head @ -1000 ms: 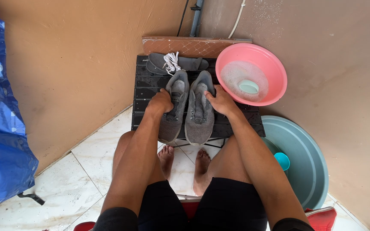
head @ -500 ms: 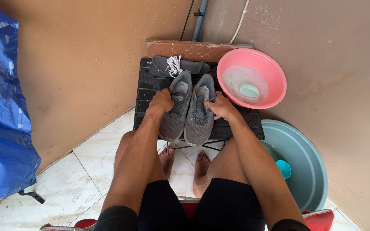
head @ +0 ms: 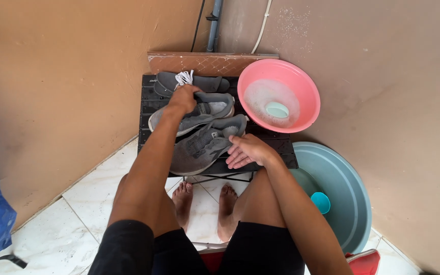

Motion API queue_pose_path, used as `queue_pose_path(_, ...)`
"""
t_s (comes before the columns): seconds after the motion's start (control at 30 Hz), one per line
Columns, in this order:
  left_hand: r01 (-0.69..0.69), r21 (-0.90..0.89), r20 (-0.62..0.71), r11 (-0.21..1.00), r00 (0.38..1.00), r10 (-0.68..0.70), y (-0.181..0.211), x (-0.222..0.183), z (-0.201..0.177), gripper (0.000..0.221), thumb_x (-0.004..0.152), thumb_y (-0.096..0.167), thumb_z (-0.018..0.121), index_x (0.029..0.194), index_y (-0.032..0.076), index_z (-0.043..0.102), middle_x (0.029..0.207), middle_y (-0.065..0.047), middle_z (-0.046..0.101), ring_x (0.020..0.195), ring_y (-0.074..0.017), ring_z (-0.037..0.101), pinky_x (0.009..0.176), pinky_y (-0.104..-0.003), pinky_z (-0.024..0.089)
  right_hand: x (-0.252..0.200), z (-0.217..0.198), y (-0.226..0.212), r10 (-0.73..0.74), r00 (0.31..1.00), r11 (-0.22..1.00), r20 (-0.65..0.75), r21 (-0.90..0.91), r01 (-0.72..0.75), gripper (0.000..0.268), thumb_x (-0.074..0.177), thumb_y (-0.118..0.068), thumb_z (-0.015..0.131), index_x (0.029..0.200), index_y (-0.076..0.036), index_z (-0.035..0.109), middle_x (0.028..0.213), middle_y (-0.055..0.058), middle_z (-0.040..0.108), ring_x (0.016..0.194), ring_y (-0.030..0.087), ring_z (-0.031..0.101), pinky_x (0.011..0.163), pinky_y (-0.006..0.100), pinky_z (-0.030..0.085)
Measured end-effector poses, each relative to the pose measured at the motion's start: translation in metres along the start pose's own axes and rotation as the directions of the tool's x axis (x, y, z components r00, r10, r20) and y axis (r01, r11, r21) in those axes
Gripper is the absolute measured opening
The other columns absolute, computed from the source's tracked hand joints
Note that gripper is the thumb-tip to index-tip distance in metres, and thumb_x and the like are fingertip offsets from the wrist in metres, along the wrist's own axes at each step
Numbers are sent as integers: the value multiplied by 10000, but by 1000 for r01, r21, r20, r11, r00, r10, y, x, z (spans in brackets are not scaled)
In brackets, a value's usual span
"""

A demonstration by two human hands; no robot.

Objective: Removing insoles from sneakers and scrubbing the shoes with soapy water using a cup and brush.

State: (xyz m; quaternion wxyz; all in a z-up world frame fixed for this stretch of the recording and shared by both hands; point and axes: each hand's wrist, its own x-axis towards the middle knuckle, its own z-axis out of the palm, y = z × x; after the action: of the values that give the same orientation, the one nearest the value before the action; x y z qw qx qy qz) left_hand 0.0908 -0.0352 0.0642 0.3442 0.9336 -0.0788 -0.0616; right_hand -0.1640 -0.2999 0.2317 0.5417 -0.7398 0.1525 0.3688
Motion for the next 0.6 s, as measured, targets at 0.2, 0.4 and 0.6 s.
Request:
queue_pose_path(0.2, -62, 346, -121, 936, 986, 111, 3, 40, 29, 531, 1087, 63, 769, 1472, 408, 889, 1381, -40, 894, 1378, -405, 829, 1299, -782, 489, 36, -7, 33, -383, 920, 891, -84, -298, 344, 370, 1165, -223, 636, 1068, 43, 874, 819, 263, 887, 608, 328, 873, 605, 443, 761)
queue_pose_path(0.4, -38, 29, 10, 999, 999, 38, 33, -53, -38, 861, 1136, 240, 845, 1902, 276, 453, 1748, -210, 570, 1677, -533, 423, 1277, -933, 357, 48, -17, 40, -670, 743, 670, -1, -432, 604, 589, 1047, -54, 917, 1592, -50, 696, 1440, 268, 716, 849, 332, 899, 818, 460, 774)
queue_pose_path(0.6, -83, 174, 217, 981, 975, 44, 64, -99, -63, 1324, 913, 309, 1002, 2001, 299, 248, 1971, -176, 284, 1827, -509, 118, 1382, -900, 158, 67, -25, 46, -654, 755, 540, 43, -672, 506, 423, 1028, -124, 934, 1390, 43, 789, 1309, 215, 726, 1165, 463, 816, 976, 519, 699)
